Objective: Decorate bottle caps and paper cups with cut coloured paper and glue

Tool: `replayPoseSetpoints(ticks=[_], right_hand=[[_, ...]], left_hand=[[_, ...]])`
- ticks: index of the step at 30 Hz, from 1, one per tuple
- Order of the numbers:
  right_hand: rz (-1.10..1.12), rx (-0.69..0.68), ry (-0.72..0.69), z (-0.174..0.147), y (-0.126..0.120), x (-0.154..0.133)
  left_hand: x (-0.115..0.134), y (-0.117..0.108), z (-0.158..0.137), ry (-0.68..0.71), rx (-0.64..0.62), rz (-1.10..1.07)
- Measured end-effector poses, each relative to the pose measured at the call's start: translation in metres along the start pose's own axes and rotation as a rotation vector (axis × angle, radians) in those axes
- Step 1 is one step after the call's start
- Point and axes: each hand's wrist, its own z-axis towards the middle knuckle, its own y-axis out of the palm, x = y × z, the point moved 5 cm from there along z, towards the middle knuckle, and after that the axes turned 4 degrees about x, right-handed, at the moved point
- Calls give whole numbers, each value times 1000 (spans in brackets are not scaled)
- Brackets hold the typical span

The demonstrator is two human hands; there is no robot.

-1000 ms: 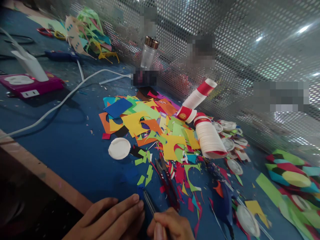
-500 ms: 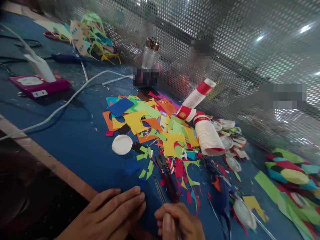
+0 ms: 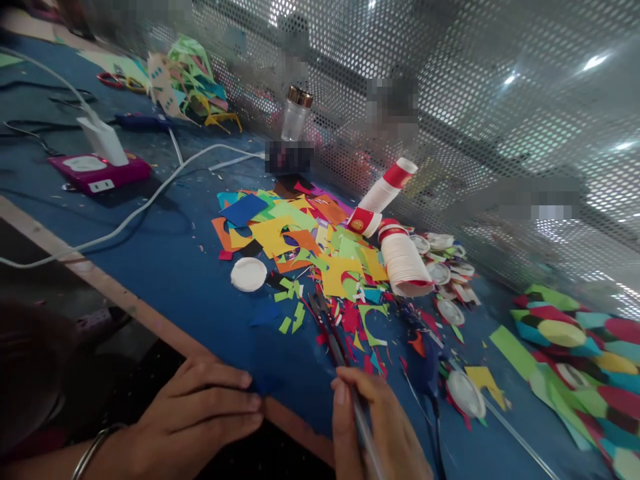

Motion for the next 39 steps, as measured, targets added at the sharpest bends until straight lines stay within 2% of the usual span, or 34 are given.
replayPoseSetpoints(ticks=[5, 8, 10, 13, 16, 18, 21, 24, 29, 32, 36, 39], right_hand=[[-67, -51, -79, 22, -3, 33], [-224, -123, -211, 24, 4, 48], [-275, -100, -252, 24, 2, 51], [-224, -77, -260, 25, -7, 37], [20, -215, -149, 32, -9, 5], [223, -292, -40, 39, -6, -18], [498, -455, 72, 50, 9, -46], [659, -553, 183, 57, 26, -56], [730, -541, 265, 68, 42, -48], [707, -531, 316, 76, 45, -35], [652, -552, 350, 88, 53, -25], [626, -639, 300, 96, 64, -30]], left_hand=[[-3, -6, -6, 72, 159, -70], [-4, -13, 1, 81, 267, 9], [-5, -18, 11, 79, 350, 4], [-7, -23, 23, 38, 503, -88], [-12, -22, 25, -154, 631, -130], [-14, -19, 23, -268, 646, -167], [-8, -12, 25, -259, 525, -252], [-3, -6, 29, -238, 376, -315], [-12, -10, 39, -272, 215, -273], [-38, -27, 61, -240, 42, -74], [-97, -47, 107, -276, -252, 221], [-126, -38, 137, -309, -494, 200]])
